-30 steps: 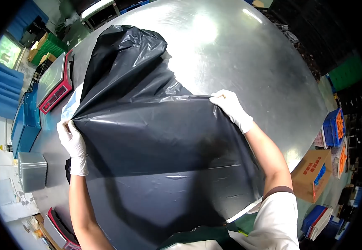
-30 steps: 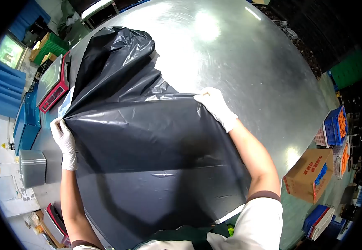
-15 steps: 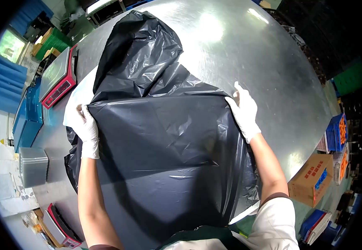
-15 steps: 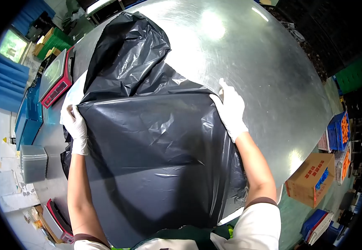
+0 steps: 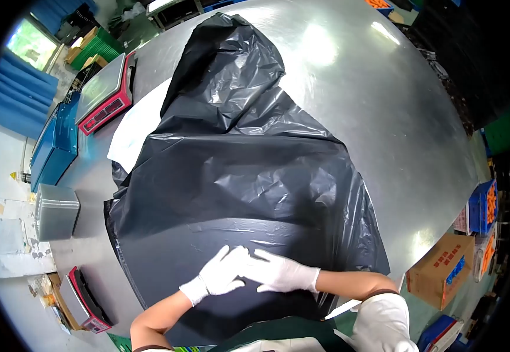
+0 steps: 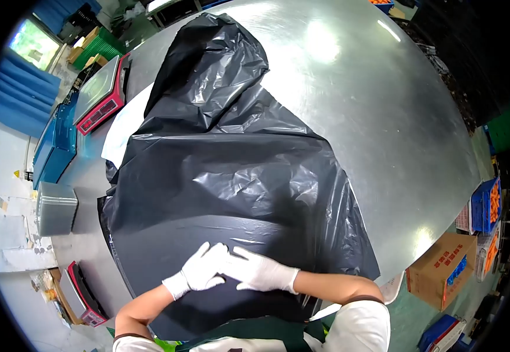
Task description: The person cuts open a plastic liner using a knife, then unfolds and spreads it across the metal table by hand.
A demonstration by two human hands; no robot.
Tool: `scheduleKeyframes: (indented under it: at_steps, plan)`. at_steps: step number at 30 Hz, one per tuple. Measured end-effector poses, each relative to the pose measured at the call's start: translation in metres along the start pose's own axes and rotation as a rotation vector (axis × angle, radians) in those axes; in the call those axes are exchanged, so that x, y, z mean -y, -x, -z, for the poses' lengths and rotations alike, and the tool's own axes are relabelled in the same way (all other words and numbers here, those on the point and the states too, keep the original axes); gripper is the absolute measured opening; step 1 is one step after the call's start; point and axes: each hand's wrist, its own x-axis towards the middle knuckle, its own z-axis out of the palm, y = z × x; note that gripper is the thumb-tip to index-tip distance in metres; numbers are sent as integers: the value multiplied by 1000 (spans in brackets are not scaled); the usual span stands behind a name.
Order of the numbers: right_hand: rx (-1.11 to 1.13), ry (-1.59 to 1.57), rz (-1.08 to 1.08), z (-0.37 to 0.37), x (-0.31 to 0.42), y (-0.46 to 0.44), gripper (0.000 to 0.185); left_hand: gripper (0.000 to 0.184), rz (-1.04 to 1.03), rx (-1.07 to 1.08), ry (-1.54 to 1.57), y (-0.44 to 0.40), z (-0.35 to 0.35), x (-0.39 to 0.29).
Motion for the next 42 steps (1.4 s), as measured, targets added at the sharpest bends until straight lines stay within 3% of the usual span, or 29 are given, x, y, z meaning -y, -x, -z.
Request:
scheduleKeyframes:
  at_steps: [1,2,4,6,8,9,10,12,14,16,18,19,20,21,22,24,26,27,29,32,34,35,36,37,39,42]
  plan:
    - [-65,-16,-72,3,-10,-3,68,73,47,123,-82,-3,8,11]
    - [-126,-32,-147,9,-21,-6,69,77,99,43,-83,-1,11,24]
    - [50,-4,-293,62,-41,-29,69,78,163,-4,-134,-1,38,48]
    - [-211,193,-282,56,-75,-17,66,81,236,-93,-176,6,48,82]
    - [-191,226,-340,78,-98,-15,68,82,287,-142,-259,14,61,107]
    - [-126,294,-475,89,-106,-14,69,83,333,-177,-256,18,69,117]
    - [-160,357,-503,108,-107,-12,60,82,399,-190,-317,24,73,127]
    - [-254,552,-607,95,-150,16,63,79,533,-243,-283,35,80,147]
    - [-192,555,-742,109,-157,22,65,75,596,-201,-273,33,84,147]
    - [-237,645,-810,106,-138,9,66,70,573,-300,-282,29,82,137]
    - [-332,489,-740,102,-99,-16,64,67,401,-457,-344,18,65,111]
    - [-55,383,-821,108,-67,-41,65,69,360,-425,-268,2,56,88]
    - [-227,260,-574,70,-61,-34,69,73,382,-258,-182,-18,56,58]
    - [-244,339,-462,39,-48,-35,71,76,223,-207,-161,-28,43,43]
    - [-211,192,-423,18,-45,-34,74,79,188,-135,-212,-40,30,34]
    - [-325,135,-438,11,-47,-26,72,80,252,-197,-251,-40,33,35]
    - [-289,239,-667,52,-52,-8,69,82,426,-193,-288,-26,44,55]
    - [-468,431,-656,58,-59,11,66,82,483,-237,-319,-14,43,69]
    - [-532,509,-821,62,-79,54,70,82,565,-285,-335,3,43,84]
    - [-365,569,-1139,77,-72,95,73,80,631,-304,-361,0,36,89]
    - [-492,529,-1172,87,-37,124,68,81,592,-182,-385,-21,40,66]
    - [-620,446,-1175,104,-11,140,55,81,574,-158,-374,-37,36,54]
    - [-862,657,-1071,77,-11,174,41,81,505,-229,-392,-48,27,51]
    - [-880,588,-1230,73,12,195,34,81,488,-230,-393,-64,24,43]
    - [-691,667,-1485,27,32,255,36,81,422,-247,-412,-97,20,29]
    - [-702,540,-1645,8,69,256,39,81,299,-209,-426,-145,7,1]
